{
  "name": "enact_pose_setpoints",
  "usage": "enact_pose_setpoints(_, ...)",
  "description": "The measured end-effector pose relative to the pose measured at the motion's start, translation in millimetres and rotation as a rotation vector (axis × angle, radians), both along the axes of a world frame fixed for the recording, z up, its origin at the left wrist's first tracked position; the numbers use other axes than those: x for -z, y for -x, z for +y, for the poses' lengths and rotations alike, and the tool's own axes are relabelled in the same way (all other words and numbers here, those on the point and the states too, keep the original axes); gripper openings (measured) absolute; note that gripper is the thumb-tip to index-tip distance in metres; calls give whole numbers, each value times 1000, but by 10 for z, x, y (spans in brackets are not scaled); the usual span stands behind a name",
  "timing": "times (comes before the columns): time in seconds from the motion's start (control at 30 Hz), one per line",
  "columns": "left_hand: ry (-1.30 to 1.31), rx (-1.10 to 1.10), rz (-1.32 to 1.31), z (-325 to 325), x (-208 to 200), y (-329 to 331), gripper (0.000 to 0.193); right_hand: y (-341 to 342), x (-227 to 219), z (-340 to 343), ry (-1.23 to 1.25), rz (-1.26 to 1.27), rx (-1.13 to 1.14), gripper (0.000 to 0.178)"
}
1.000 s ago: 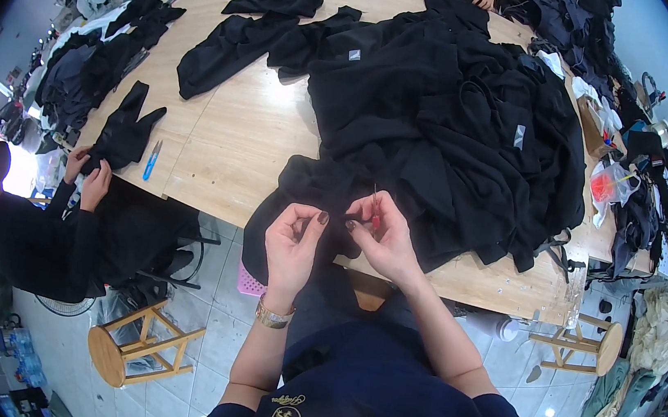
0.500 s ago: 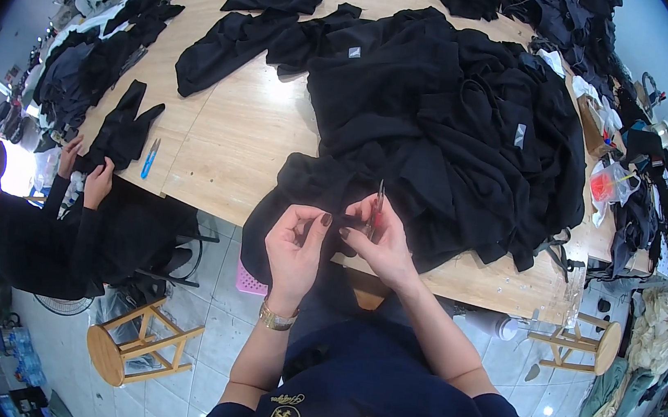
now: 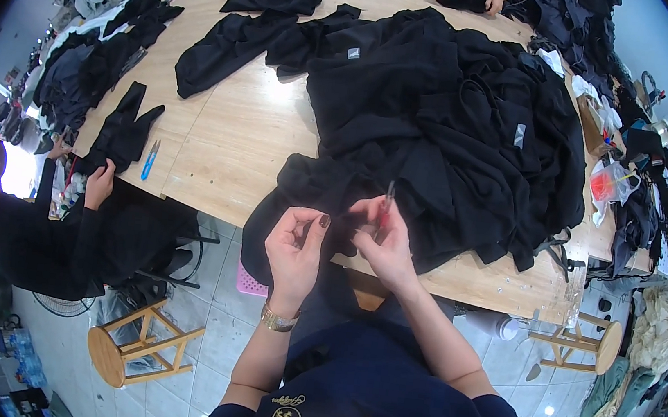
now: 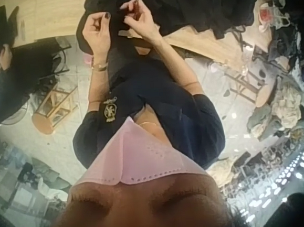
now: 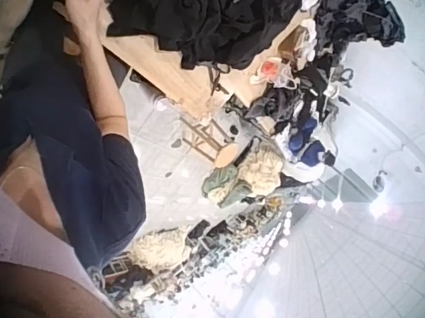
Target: Trimming loose threads and small fabric sections from black garments using thread snips.
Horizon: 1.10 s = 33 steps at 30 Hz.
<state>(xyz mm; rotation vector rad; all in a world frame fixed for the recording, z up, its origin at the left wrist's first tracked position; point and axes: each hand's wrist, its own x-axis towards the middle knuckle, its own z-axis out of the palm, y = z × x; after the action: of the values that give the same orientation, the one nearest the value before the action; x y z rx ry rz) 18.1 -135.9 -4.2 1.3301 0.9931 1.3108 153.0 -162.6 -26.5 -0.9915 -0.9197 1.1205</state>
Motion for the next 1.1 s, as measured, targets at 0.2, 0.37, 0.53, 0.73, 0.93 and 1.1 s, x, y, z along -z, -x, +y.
enact_pose_setpoints(0.2,-97,-99,92,-35,-10,-36,7,58,-175,-64,151,-116,143,8)
enact_pose_setpoints(0.37,-231,-168,259,-90,64,-35,6,-21,-192,-106,388,344,-97,11)
enact_pose_setpoints(0.53,-400,-192,354,-98,124,-57,8,-10,-236,-98,446,310,-56,10)
enact_pose_setpoints(0.73,-547,-206,446,-94,152,-75,7,21,-210,-87,432,192,-17,8)
enact_pose_setpoints(0.93,-230,-153,204,-98,129,-84,6,-23,-205,-102,399,362,-94,4)
enact_pose_setpoints(1.1,-68,-141,-41,-44,112,-101,8,-34,-126,-117,243,375,-153,5)
